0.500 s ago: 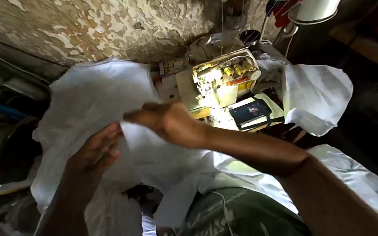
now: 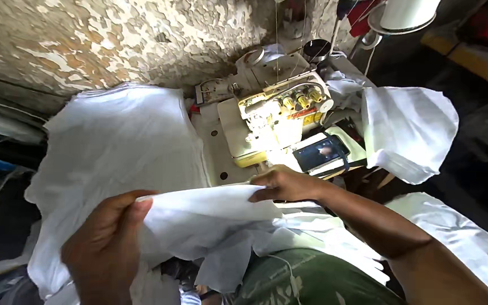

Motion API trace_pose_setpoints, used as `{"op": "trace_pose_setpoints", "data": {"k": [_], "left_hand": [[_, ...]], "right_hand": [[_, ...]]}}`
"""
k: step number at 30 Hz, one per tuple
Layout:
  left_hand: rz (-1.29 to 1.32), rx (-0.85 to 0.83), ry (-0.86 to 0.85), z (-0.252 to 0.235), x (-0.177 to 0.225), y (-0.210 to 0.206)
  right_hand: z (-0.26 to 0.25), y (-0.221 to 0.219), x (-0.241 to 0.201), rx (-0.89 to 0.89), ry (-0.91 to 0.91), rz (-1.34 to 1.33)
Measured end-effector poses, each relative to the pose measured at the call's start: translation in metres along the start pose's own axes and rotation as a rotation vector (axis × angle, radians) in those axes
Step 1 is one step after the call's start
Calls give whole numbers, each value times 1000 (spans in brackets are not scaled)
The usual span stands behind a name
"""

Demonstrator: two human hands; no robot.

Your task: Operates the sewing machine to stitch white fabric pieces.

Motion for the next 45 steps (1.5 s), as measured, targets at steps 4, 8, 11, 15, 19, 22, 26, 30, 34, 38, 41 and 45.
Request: {"op": "trace_pose_setpoints", "data": {"k": [4, 8, 11, 15, 19, 22, 26, 30, 34, 38, 41, 45], "left_hand": [[40, 130, 61, -5, -8, 22], [-67, 142, 32, -35, -20, 6], [-348, 11, 6, -65, -46, -43], [-246, -361, 71, -59, -53, -130], [-46, -601, -106, -51, -38, -194], [-29, -769, -67, -62, -39, -209], [71, -726, -126, -69, -48, -214], [11, -625, -281, -64, -46, -212], [-71, -550, -390, -59, -38, -208], [-75, -525, -397, -55, -41, -201], [-78, -482, -429, -47, -43, -194], [-83, -456, -437, -42, -45, -188]], "right_hand": [[25, 8, 28, 109, -289, -423], [18, 10, 38, 479, -352, -626], [-6, 2, 56, 608, -380, -457], [-23, -13, 85, 624, -481, -248], [-25, -10, 76, 566, -442, -85], [-24, -8, 80, 572, -493, -159], [-21, -12, 85, 656, -594, -413], [-14, -19, 85, 710, -695, -623], [-14, -22, 81, 810, -760, -764], [-16, -22, 79, 850, -799, -771], [-15, -23, 80, 870, -748, -735], [-16, -26, 86, 897, -689, -681]]}}
Point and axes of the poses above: each hand's wrist, its own z-axis away from the middle knuckle, its own y-axis out of the back of the hand, x = y × z, the point moved 4 cm from there along -z, towards the middle knuckle, and after that the axes turned 15 degrees about x, right-handed, at the moved point
